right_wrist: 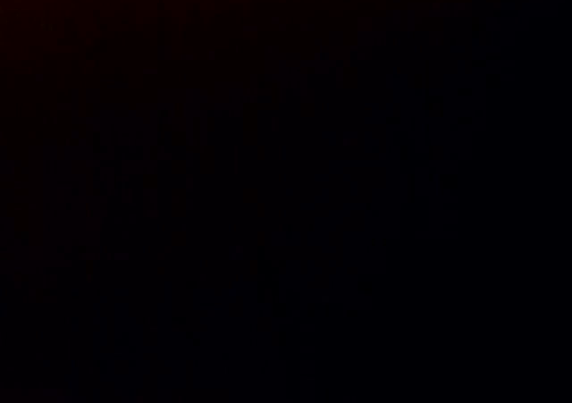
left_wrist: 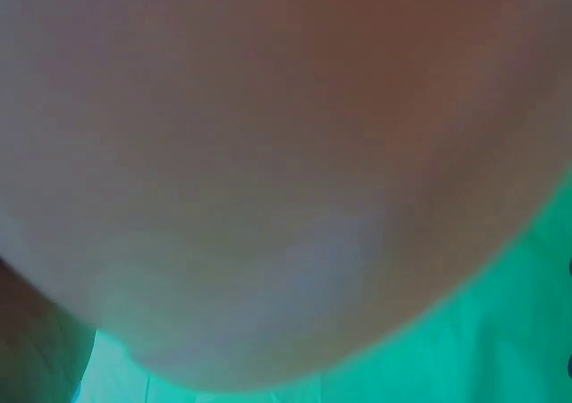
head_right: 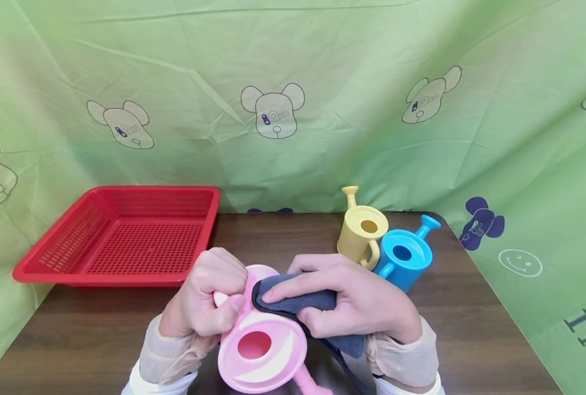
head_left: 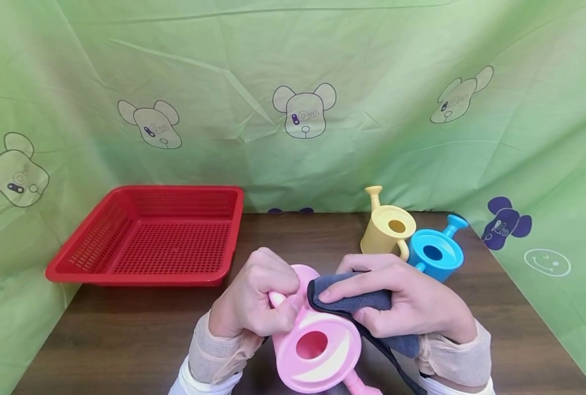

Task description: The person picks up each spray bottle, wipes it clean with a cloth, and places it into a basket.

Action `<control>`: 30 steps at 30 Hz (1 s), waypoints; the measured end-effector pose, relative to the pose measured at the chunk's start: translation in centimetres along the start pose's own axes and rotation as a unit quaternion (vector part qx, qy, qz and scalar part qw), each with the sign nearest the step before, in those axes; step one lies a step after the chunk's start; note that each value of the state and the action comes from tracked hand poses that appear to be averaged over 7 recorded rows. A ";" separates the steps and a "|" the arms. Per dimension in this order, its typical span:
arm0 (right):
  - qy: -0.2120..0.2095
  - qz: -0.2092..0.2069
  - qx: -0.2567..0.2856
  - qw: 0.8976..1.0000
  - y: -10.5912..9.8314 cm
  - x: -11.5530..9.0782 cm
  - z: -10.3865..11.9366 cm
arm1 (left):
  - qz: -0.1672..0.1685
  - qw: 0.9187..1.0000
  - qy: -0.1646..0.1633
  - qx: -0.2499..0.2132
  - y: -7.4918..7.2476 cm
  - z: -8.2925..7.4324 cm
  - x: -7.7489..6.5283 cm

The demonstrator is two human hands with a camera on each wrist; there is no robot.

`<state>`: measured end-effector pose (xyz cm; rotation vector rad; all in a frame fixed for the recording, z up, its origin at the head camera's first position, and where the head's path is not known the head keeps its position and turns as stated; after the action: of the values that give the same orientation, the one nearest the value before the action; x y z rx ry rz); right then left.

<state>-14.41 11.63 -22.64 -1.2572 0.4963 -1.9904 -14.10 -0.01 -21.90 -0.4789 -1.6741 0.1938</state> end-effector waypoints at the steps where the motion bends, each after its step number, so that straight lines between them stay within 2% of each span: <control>1: 0.005 0.002 0.001 1.000 0.1 0.0 -0.1 | 0.001 1.000 0.000 0.000 0.0 0.0 0.0; 12: 0.038 0.019 -0.001 0.999 0.8 -0.2 -1.6 | 0.017 1.000 -0.001 0.010 0.7 0.0 0.0; 17: 0.061 0.020 -0.012 0.998 0.9 -0.3 -3.1 | 0.015 1.000 0.001 0.021 0.8 0.1 0.0; 21: 0.057 0.019 -0.019 0.998 1.1 -0.4 -4.2 | 0.014 1.000 0.003 0.028 0.9 0.2 -0.1; 30: 0.085 0.016 -0.013 0.996 1.4 -1.0 -6.7 | 0.011 1.000 0.002 0.021 1.1 0.2 -0.1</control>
<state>-19.59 11.03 -27.18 -1.0932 0.6233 -2.0800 -14.12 0.93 -22.42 -0.4662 -1.6588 0.2435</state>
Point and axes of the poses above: each hand's wrist, its own x-axis towards the middle knuckle, its own y-axis out of the palm, z = x × y, the point moved 10 cm from there along x, towards the middle knuckle, and after that the axes turned 3 degrees about -z, right-handed, at the moved point
